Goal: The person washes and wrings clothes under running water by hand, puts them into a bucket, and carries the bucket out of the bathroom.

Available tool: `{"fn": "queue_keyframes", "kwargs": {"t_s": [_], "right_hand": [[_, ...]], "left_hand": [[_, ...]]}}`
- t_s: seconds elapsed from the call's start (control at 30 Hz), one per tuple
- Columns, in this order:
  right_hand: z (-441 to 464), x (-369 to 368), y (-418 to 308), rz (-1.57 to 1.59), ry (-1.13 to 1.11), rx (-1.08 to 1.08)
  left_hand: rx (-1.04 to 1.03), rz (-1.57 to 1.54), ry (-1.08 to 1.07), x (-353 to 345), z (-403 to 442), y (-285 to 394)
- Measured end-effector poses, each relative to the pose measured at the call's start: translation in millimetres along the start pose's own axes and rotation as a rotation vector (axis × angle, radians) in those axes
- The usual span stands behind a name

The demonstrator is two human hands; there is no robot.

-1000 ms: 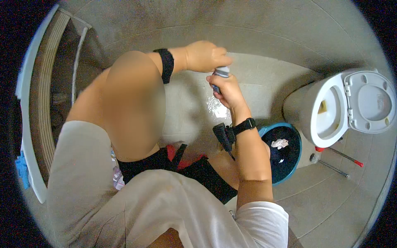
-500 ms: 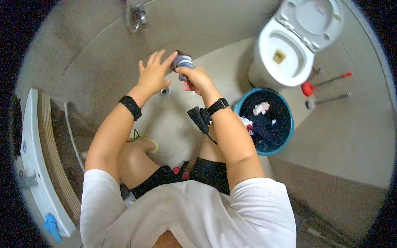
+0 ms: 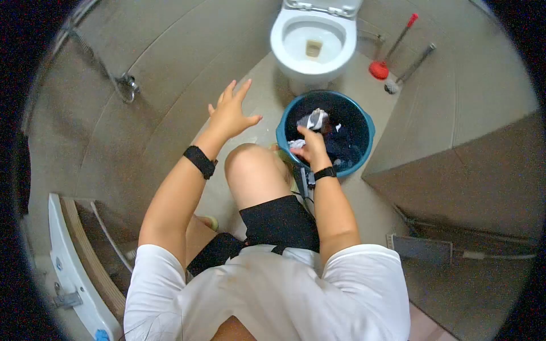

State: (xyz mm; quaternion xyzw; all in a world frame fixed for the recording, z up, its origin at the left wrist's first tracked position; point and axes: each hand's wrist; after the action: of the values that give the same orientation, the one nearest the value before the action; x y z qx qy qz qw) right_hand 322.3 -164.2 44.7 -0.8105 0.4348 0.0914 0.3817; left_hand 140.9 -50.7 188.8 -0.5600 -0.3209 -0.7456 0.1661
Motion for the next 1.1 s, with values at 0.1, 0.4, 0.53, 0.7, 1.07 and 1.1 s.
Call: {"fn": "queue_keyframes", "kwargs": {"t_s": [0.1,0.4,0.53,0.7,1.07,1.1], "right_hand": [[5,46,33,0.175,0.019,-0.084],[12,99,66,0.763,0.311,-0.174],[1,108,82,0.877,0.343,-0.161],[-1,128,90,0.923,0.572,-0.291],[22,142,100,0.849,0.314,0.003],[22,144,101,0.833,0.300,0.015]], "left_hand": [[-0.025,0.089,-0.088,-10,-3,9],[0.295,0.571,-0.112,76,-7,-78],[0.355,0.769,0.033,155,-4,-167],[0.010,0.653,0.211,242,14,-283],[-0.081,0.420,-0.160,124,14,-87],[-0.070,0.455,-0.171,113,10,-64]]}}
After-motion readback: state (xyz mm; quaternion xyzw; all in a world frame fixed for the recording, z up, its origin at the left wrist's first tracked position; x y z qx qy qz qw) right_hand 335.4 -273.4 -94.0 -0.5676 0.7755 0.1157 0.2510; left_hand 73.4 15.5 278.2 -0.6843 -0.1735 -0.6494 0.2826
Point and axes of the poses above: each hand's wrist, its own z-axis towards the middle knuckle, its own x-axis out of the back of the hand, y = z × x, and after that the axes turned 12 degrees about -x, right-handed
